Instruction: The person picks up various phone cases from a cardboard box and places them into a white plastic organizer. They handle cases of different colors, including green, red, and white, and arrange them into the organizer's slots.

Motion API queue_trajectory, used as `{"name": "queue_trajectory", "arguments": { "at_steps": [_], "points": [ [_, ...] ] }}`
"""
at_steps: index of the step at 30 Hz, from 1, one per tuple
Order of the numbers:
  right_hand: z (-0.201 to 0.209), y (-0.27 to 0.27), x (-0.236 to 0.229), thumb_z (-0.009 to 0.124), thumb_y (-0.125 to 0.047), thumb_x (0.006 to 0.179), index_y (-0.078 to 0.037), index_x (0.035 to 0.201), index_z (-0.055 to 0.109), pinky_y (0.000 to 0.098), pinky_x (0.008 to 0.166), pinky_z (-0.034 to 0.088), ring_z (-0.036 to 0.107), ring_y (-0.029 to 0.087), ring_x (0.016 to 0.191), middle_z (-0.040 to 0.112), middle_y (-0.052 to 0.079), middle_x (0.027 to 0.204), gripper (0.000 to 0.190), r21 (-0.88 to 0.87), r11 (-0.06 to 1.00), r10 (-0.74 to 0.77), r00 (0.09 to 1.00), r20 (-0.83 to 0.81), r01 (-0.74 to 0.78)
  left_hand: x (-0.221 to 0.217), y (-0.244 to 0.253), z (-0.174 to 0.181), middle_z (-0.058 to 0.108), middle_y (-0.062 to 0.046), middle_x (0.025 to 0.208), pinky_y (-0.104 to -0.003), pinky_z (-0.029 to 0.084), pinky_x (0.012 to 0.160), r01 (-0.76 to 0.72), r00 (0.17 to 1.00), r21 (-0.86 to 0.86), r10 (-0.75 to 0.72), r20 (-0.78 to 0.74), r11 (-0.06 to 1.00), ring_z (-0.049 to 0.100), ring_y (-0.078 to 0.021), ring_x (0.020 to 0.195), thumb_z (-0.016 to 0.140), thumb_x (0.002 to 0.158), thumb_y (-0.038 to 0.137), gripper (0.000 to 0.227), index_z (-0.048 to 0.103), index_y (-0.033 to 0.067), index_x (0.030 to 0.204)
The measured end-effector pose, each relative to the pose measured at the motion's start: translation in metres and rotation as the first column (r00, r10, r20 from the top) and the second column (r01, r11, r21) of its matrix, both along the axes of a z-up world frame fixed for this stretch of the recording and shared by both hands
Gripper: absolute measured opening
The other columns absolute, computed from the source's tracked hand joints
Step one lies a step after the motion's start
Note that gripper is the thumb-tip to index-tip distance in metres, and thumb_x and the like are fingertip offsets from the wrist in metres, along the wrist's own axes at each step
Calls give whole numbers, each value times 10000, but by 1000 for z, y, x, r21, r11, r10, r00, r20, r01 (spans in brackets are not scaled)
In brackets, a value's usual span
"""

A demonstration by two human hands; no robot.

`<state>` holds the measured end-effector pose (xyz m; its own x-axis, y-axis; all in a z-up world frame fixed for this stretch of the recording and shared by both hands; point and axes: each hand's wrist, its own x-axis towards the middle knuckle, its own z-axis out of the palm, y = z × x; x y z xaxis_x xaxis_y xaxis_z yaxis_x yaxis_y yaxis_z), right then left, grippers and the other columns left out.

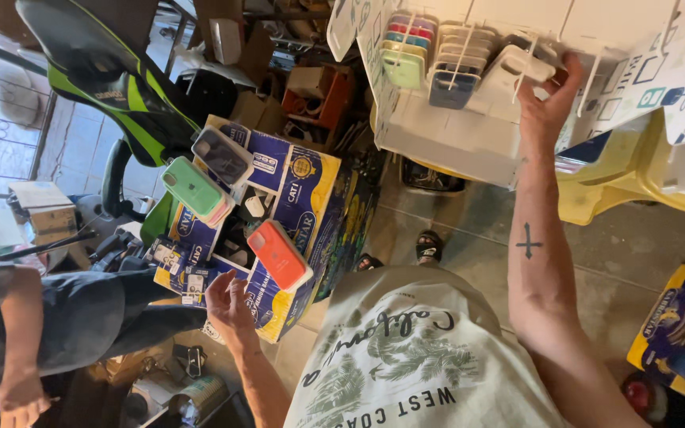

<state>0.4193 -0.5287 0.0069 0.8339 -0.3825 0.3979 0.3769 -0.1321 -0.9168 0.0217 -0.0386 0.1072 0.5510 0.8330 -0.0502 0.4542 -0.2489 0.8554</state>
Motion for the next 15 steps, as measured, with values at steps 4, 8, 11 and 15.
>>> {"name": "queue_trajectory", "arguments": {
  "at_steps": [4, 8, 11, 15],
  "points": [
    [-4, -7, 2, 881, -30, 931, -78, 1217, 661, 423, 879, 722, 587, 210, 1036, 496, 97, 1195, 363, -88, 996, -25, 981, -193, 8, -9, -14, -21, 826, -73, 1294, -356, 667, 819, 0, 1000, -8, 0, -31, 1000, 805, -179, 1035, 713, 1064, 287, 387, 707, 73, 1386],
    [-7, -20, -7, 781, 19, 1018, -129, 1364, 567, 341, 964, 570, 633, 168, 1113, 645, 36, 1229, 433, 72, 975, 222, 949, -223, -211, -11, -34, -26, 819, -81, 1288, -331, 641, 817, 27, 999, -96, -31, -42, 995, 795, -166, 1004, 703, 1078, 263, 344, 713, 76, 1367],
    [-7, -28, -16, 733, 27, 1054, -105, 1399, 493, 342, 962, 544, 635, 192, 1137, 642, 78, 1256, 441, 85, 955, 297, 924, -240, -285, -3, -47, -21, 820, -95, 1208, -341, 627, 795, 54, 997, -94, -59, -57, 994, 790, -179, 982, 693, 1091, 258, 327, 726, 60, 1349],
    [28, -30, -47, 820, 17, 1019, -72, 1533, 490, 488, 1031, 693, 730, 354, 1296, 692, 178, 1442, 618, 68, 926, 373, 874, -312, -371, 10, -56, -20, 803, -113, 1261, -357, 644, 807, 147, 985, -69, -153, -84, 987, 811, -225, 1005, 667, 1095, 296, 361, 715, 60, 1363]
  ]
}}
